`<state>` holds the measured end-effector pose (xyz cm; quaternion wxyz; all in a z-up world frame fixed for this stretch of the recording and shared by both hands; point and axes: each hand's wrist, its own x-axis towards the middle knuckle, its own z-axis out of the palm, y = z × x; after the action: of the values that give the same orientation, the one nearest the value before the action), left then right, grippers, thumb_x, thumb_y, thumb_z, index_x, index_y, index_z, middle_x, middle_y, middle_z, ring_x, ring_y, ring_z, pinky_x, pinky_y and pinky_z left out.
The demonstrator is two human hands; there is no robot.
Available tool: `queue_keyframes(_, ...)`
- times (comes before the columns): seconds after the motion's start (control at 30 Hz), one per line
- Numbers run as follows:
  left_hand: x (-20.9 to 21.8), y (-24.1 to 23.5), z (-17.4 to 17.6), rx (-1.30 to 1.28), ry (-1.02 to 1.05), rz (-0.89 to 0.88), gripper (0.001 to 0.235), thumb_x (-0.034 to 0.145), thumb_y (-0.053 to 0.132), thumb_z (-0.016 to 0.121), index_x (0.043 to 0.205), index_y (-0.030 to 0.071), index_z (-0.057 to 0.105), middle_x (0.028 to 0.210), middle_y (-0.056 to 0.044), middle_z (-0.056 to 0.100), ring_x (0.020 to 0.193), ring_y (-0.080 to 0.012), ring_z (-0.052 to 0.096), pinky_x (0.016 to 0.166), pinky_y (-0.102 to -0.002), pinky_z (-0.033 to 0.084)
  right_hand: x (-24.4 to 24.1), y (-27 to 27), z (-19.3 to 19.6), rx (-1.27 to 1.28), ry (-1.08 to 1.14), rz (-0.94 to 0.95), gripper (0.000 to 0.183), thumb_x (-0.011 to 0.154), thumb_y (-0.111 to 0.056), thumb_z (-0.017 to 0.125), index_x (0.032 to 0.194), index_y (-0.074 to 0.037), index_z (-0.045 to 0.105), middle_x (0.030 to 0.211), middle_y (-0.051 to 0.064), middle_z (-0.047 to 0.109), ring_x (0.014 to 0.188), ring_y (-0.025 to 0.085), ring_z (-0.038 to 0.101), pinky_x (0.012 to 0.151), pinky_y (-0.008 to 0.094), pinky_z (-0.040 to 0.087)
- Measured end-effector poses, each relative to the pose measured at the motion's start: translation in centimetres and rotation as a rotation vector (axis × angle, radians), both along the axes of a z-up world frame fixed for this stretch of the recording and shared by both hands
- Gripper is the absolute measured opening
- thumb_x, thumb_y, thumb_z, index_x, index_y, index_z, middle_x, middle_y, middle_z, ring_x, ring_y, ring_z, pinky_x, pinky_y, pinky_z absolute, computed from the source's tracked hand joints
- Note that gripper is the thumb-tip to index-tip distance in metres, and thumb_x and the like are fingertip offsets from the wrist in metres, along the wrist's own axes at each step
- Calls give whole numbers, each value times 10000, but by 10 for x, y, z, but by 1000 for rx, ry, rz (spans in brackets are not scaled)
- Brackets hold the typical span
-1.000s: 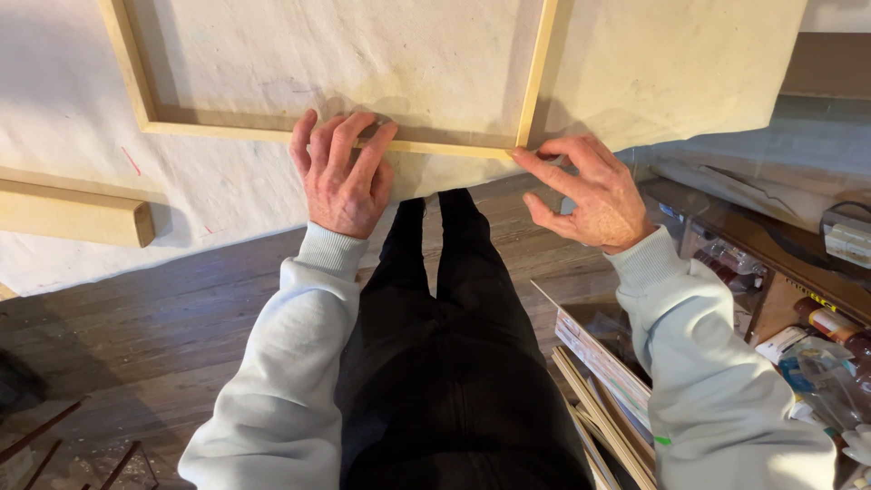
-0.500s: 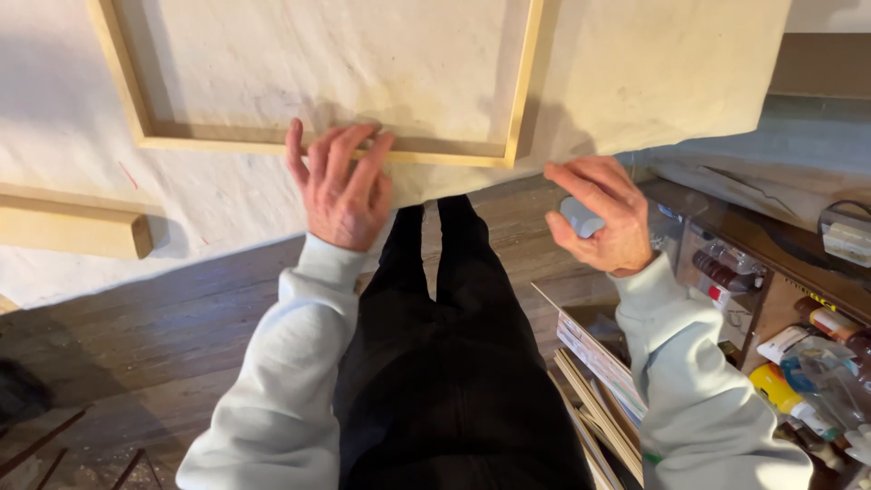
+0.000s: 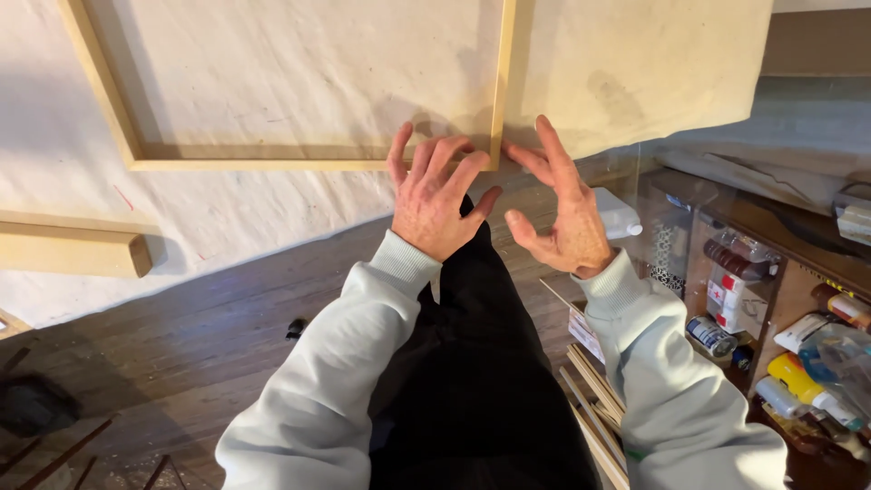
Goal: Applying glue and assembling the corners of a wooden picture frame.
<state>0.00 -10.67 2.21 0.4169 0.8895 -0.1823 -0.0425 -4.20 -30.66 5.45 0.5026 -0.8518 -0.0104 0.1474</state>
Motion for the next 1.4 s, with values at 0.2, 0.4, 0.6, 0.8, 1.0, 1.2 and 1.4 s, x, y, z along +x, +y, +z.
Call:
queue_keyframes(0.2, 1, 5, 0, -44, -100, -107, 413, 745, 249, 898, 1088, 170, 682, 1220, -45, 589, 1204, -260, 586, 1227, -665, 177, -2, -1, -5, 45, -37, 9, 958, 990, -283, 702, 1695, -58, 93, 1537, 214, 611, 1493, 349, 558, 1281, 441, 381)
queue_keyframes(0.4, -4, 20, 14, -162, -66, -35, 275, 836, 151, 879, 998, 121, 659, 1162, -39, 628, 1210, -259, 606, 1283, -627, 256, -5, -6, -2, 37, 25, -6, 967, 981, -327, 671, 1695, -59, 76, 1518, 170, 634, 1470, 342, 557, 1262, 440, 394)
queue_keyframes(0.6, -26, 32, 4, -88, -132, -41, 165, 934, 150, 867, 1025, 94, 741, 1215, 28, 714, 1181, -148, 650, 1271, -508, 389, -11, -7, -5, 72, -41, -40, 920, 1023, -343, 656, 1697, -62, 96, 1557, 175, 608, 1497, 343, 548, 1293, 435, 374)
queue_keyframes(0.8, -22, 32, 8, 32, -201, -78, 246, 936, 191, 809, 1134, 63, 740, 1347, -51, 672, 1312, -247, 595, 1212, -527, 374, 3, -4, -6, -280, -284, 232, 884, 952, -336, 696, 1627, -23, 217, 1507, 101, 624, 1404, 326, 440, 1195, 435, 356)
queue_keyframes(1.0, -25, 32, 7, 67, -155, -77, 333, 944, 176, 797, 1238, 52, 702, 1396, -59, 644, 1346, -247, 584, 1226, -512, 376, 24, -8, 9, -435, -376, 511, 882, 842, -272, 701, 1596, -33, 308, 1435, 57, 660, 1428, 285, 450, 1192, 469, 343)
queue_keyframes(1.2, -25, 35, 4, 57, -169, -84, 378, 929, 176, 807, 1265, 44, 696, 1424, -65, 633, 1371, -244, 565, 1233, -509, 367, 23, -34, 4, -419, -348, 611, 785, 911, -260, 656, 1594, -45, 334, 1477, -8, 646, 1450, 229, 453, 1231, 468, 331)
queue_keyframes(1.4, -26, 37, 0, 32, -174, -89, 362, 916, 166, 803, 1244, 55, 697, 1432, -55, 625, 1379, -246, 554, 1232, -512, 366, 10, -20, 2, -405, -351, 433, 797, 938, -278, 663, 1598, -13, 303, 1553, 126, 566, 1447, 296, 452, 1226, 465, 338)
